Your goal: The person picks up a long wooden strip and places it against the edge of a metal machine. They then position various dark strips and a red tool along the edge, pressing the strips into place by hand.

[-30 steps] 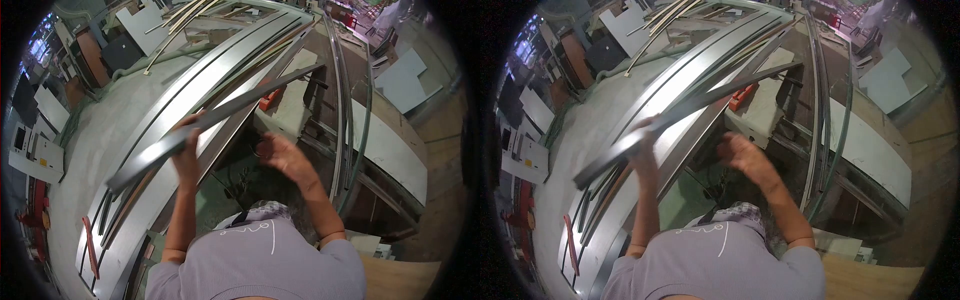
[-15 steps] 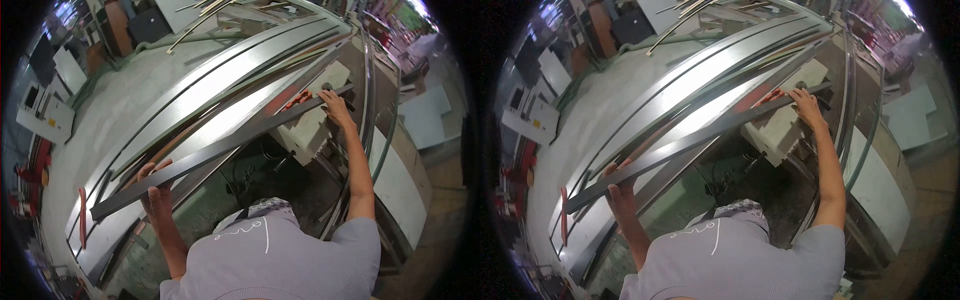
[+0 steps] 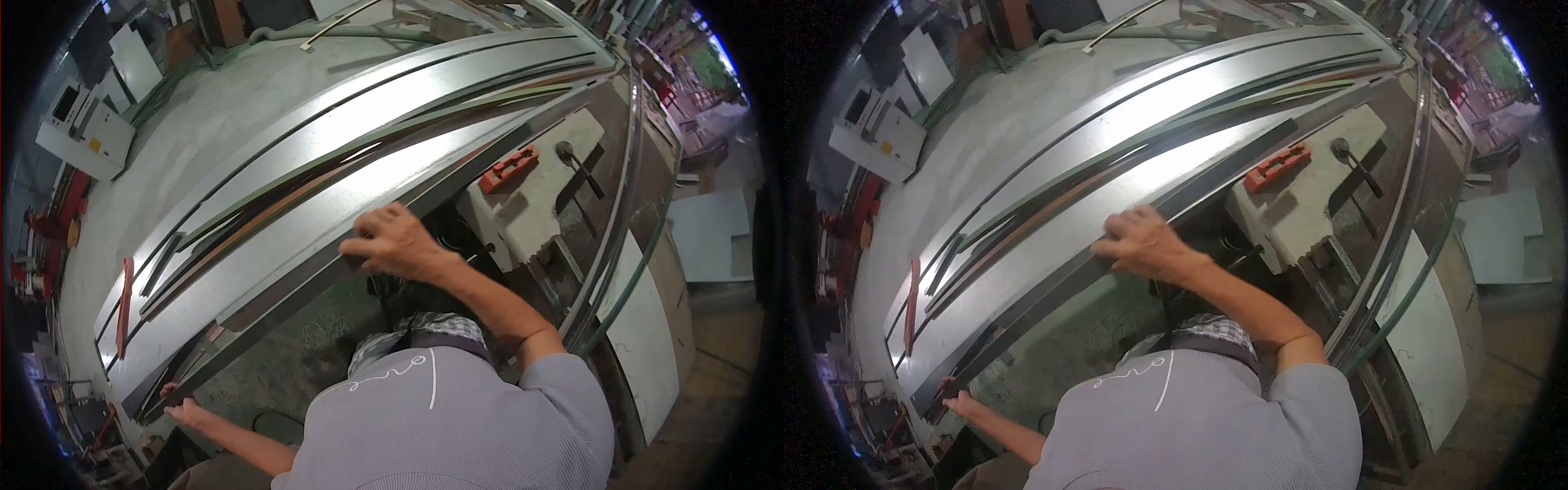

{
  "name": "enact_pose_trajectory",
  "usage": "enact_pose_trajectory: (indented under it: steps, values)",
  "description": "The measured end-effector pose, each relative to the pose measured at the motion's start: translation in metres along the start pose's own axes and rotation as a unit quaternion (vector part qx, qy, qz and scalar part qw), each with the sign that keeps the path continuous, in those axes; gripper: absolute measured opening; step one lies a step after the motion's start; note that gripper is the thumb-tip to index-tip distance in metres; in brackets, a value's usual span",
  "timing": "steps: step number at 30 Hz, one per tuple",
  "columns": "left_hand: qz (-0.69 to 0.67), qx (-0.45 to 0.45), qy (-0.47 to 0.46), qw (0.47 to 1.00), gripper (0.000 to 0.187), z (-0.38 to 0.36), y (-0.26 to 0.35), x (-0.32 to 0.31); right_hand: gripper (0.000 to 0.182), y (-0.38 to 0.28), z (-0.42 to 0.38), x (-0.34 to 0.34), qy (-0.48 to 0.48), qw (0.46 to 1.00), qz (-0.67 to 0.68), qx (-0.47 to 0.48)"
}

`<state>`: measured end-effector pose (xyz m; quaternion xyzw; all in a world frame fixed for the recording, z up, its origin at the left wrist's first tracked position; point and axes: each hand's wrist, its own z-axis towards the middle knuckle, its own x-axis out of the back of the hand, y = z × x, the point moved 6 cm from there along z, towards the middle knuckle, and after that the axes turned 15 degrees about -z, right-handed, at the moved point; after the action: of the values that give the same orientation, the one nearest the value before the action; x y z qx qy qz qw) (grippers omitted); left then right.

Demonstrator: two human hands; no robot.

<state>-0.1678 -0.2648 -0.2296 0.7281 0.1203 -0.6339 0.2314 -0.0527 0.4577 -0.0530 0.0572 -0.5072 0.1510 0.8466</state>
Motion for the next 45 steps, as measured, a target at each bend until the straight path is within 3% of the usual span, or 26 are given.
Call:
enact_pose_trajectory:
  steps: [1, 2, 6, 10, 13, 18, 21, 22, 26, 31, 35, 37, 45]
  values:
    - [0.03, -0.033, 0.011, 0.999, 0.072, -0.01, 0.02, -0.005, 0.044, -0.011, 0.005, -0.009, 0.002, 1.0, 0.006, 0.005]
    - [0.001, -0.057, 0.105, 0.993, 0.072, -0.017, 0.036, 0.0, 0.041, -0.022, 0.008, -0.017, 0.015, 0.999, 0.028, 0.014]
    - [0.048, -0.054, 0.122, 0.99, 0.073, -0.027, 0.063, 0.019, 0.038, -0.037, 0.007, -0.042, -0.005, 0.998, 0.05, 0.022]
    - [0.071, -0.062, 0.136, 0.986, 0.077, -0.029, 0.042, 0.025, 0.04, -0.033, 0.0, -0.054, -0.037, 0.998, 0.047, 0.009]
    - [0.037, -0.058, 0.161, 0.984, 0.078, -0.022, 0.017, 0.02, 0.041, -0.026, -0.007, -0.059, -0.043, 0.998, 0.034, -0.01]
    - [0.065, -0.01, 0.078, 0.995, 0.078, -0.003, -0.03, 0.006, 0.04, -0.01, -0.015, -0.065, -0.031, 0.998, 0.024, -0.04]
    - [0.142, -0.036, 0.092, 0.985, 0.077, -0.004, -0.062, -0.007, 0.038, 0.006, -0.017, -0.061, -0.034, 0.998, 0.008, -0.049]
    - [0.11, -0.012, 0.069, 0.991, 0.075, -0.004, -0.073, -0.007, 0.037, 0.013, -0.017, -0.058, -0.039, 0.997, 0.023, -0.059]
    - [0.07, -0.018, 0.118, 0.99, 0.069, -0.047, -0.128, -0.03, 0.032, 0.043, -0.024, -0.049, -0.046, 0.996, -0.002, -0.071]
    - [0.047, 0.042, 0.091, 0.994, 0.065, -0.098, -0.178, -0.037, 0.027, 0.079, -0.034, -0.031, -0.056, 0.992, -0.078, -0.081]
    - [0.162, 0.05, 0.081, 0.982, 0.06, -0.155, -0.223, -0.068, 0.022, 0.121, -0.046, -0.014, -0.057, 0.982, -0.123, -0.128]
    - [0.251, 0.098, 0.034, 0.963, 0.054, -0.179, -0.246, -0.081, 0.023, 0.147, -0.054, -0.008, -0.054, 0.978, -0.142, -0.143]
    - [0.271, 0.218, 0.002, 0.937, 0.043, -0.274, -0.329, -0.112, 0.023, 0.249, -0.101, 0.017, -0.067, 0.958, -0.183, -0.212]
